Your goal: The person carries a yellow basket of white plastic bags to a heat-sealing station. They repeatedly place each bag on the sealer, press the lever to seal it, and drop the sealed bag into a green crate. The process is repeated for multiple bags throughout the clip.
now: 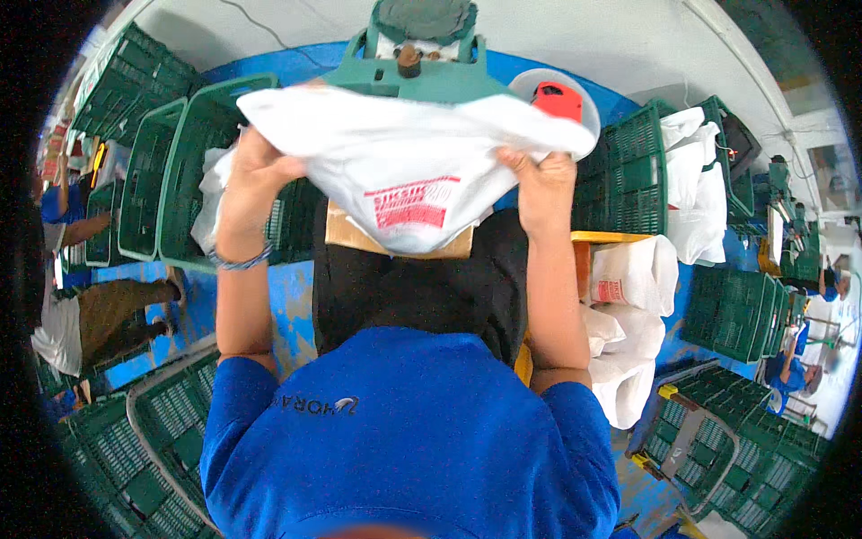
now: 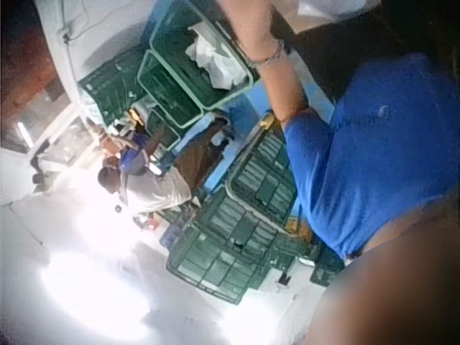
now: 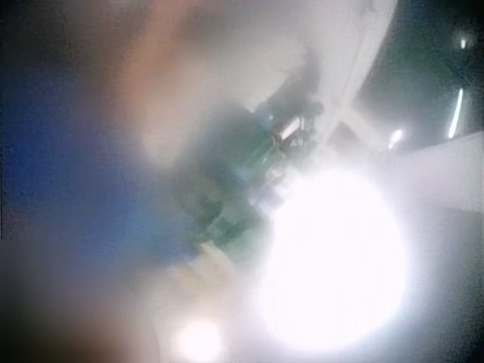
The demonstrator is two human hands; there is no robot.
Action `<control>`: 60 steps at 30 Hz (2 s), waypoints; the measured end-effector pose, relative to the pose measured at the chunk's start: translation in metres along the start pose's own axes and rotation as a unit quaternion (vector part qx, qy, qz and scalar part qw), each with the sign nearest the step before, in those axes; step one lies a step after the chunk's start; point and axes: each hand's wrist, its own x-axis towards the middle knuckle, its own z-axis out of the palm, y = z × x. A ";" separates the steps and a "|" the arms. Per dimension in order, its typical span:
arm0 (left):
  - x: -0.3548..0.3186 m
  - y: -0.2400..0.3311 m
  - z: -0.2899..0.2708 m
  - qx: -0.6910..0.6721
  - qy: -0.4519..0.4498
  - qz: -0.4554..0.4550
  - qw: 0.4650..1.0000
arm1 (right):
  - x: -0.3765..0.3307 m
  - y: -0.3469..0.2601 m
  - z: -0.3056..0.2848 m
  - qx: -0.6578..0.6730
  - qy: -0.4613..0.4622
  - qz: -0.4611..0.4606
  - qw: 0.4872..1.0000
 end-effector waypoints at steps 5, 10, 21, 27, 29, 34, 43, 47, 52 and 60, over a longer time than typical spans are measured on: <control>-0.020 -0.041 -0.009 0.081 0.105 -0.040 0.990 | -0.007 0.026 -0.022 0.147 -0.091 0.051 0.984; -0.047 -0.071 -0.008 -0.031 0.148 -0.030 0.988 | -0.037 0.050 -0.020 0.083 -0.027 0.088 0.992; -0.024 -0.053 0.015 0.319 0.325 0.267 0.849 | -0.007 -0.007 0.012 0.056 0.130 -0.168 0.976; -0.047 -0.150 -0.010 0.547 0.177 -0.067 0.815 | -0.033 0.113 0.014 -0.232 0.144 -0.015 0.962; -0.067 -0.188 -0.015 0.469 0.216 -0.067 0.854 | -0.046 0.149 0.010 -0.241 0.137 0.031 0.960; -0.089 -0.222 -0.029 0.402 0.227 -0.116 0.880 | -0.060 0.174 0.003 -0.318 0.117 0.048 0.940; -0.034 -0.155 -0.041 0.037 0.173 -0.092 0.980 | -0.023 0.107 -0.005 -0.154 0.048 0.021 0.987; -0.013 -0.136 -0.036 0.049 0.224 -0.044 0.972 | -0.002 0.097 -0.001 -0.042 0.091 0.056 0.993; -0.022 -0.151 -0.042 0.054 0.263 -0.173 0.948 | -0.013 0.111 -0.004 0.069 0.160 0.201 0.964; -0.019 -0.198 -0.063 0.021 0.276 -0.190 0.942 | -0.009 0.128 -0.010 0.044 0.192 0.223 0.955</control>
